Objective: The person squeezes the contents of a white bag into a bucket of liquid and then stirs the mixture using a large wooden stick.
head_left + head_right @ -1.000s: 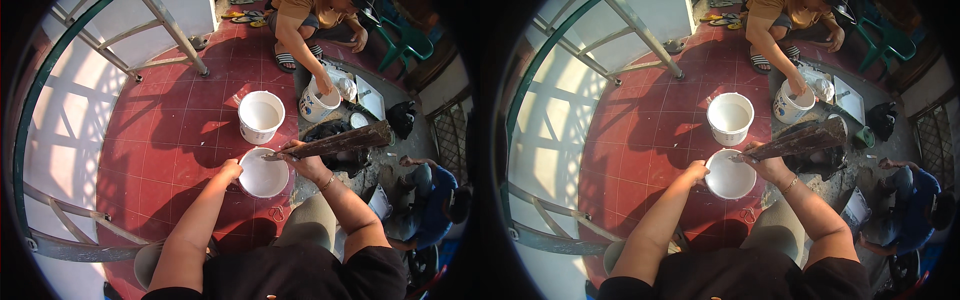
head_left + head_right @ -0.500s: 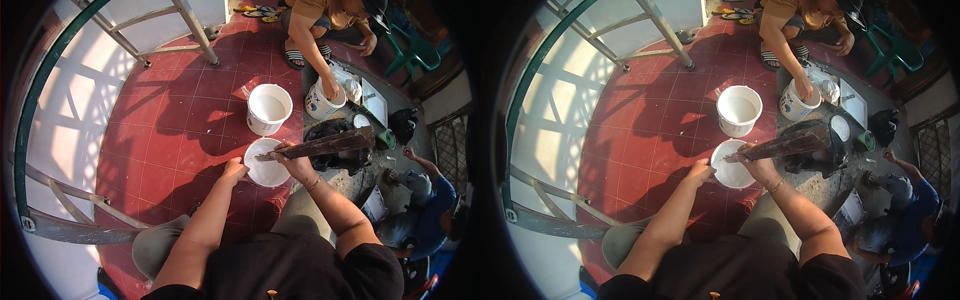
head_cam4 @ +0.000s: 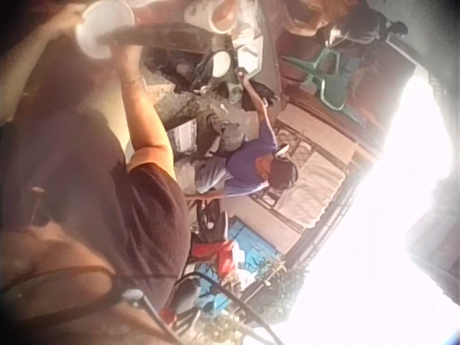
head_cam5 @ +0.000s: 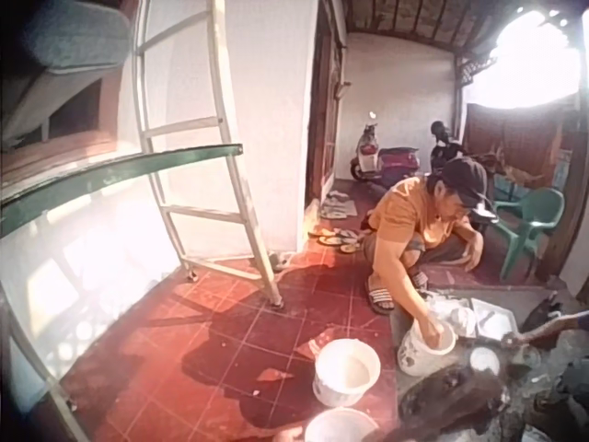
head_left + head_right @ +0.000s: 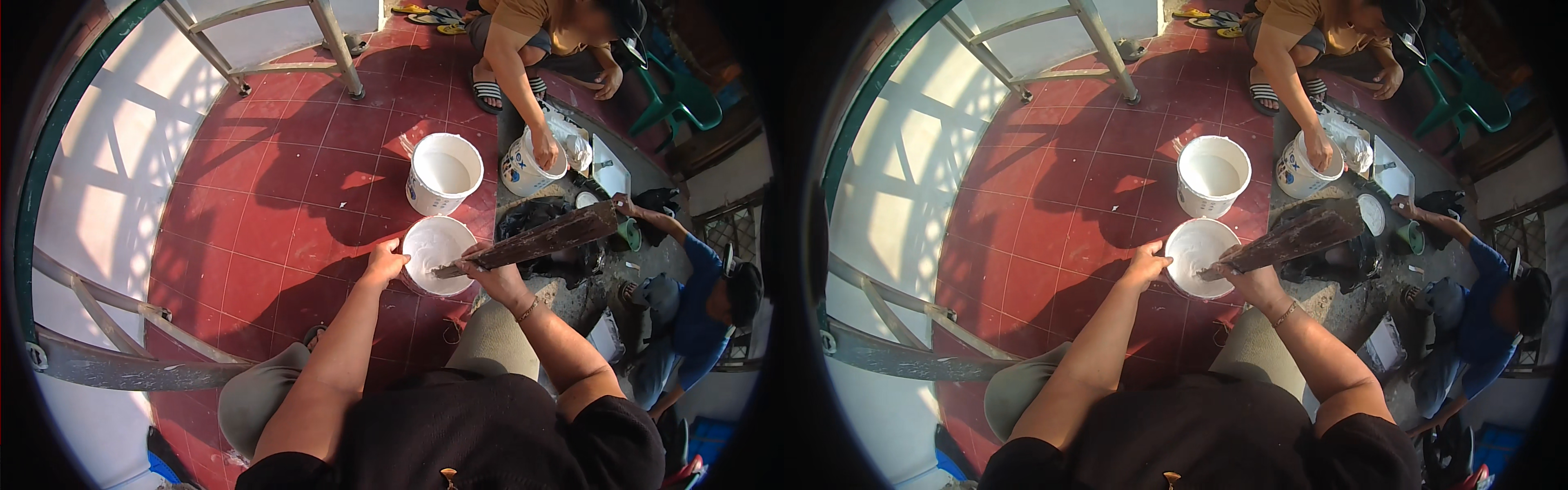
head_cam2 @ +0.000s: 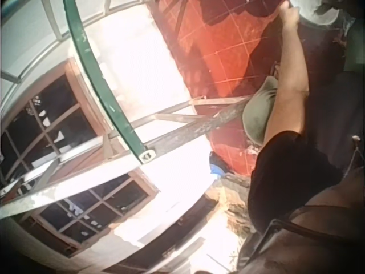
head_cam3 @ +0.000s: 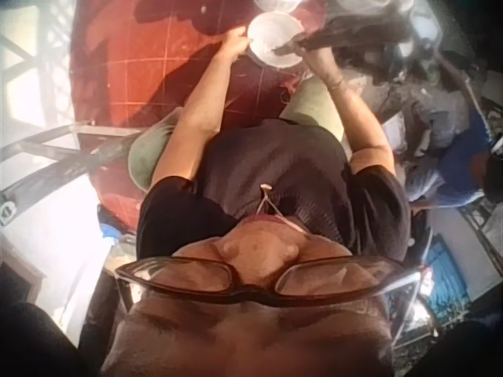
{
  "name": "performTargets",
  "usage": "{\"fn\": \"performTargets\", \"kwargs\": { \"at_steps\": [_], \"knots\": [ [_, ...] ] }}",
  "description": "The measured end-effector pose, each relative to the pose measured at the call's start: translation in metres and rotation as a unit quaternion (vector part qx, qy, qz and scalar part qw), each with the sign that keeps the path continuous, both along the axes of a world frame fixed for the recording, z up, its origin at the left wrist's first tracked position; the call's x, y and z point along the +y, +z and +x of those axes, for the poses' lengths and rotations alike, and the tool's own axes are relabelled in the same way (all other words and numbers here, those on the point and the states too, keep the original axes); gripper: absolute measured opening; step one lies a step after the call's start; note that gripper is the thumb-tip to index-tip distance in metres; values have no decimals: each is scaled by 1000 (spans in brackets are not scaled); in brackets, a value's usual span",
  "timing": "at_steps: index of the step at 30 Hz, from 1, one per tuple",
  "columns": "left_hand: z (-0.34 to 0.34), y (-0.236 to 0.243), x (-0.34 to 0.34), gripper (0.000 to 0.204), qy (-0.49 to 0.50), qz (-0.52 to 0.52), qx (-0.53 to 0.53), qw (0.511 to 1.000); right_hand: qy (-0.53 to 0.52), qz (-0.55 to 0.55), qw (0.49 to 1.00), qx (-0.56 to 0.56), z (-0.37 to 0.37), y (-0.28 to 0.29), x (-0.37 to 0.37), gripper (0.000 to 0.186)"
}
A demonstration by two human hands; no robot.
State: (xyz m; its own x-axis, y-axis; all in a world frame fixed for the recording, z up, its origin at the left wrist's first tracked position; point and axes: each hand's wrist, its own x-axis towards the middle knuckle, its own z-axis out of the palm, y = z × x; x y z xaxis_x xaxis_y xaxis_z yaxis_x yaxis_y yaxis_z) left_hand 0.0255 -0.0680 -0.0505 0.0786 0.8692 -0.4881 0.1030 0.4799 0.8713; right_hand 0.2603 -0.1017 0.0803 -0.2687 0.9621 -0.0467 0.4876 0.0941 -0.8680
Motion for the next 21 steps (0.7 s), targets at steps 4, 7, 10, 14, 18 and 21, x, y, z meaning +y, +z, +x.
{"fn": "performTargets", "kwargs": {
  "at_steps": [4,7,10,14,18,21],
  "knots": [
    [4,62,9,53,-57,28,69,996,-41,-66,997,32,-16,12,23,20],
    [3,60,10,54,-60,-50,8,997,-16,10,1000,-2,-9,-1,43,20],
    [2,68,8,56,-61,-6,54,997,0,38,998,-58,1,4,51,17],
    [-2,56,6,55,-70,19,86,994,-10,91,991,-98,13,8,38,11],
    [-3,43,8,54,-85,18,71,994,-16,-40,999,19,-2,10,17,12],
    [2,31,8,52,-35,11,20,999,-55,-95,993,43,-25,13,18,16]
  ]
}}
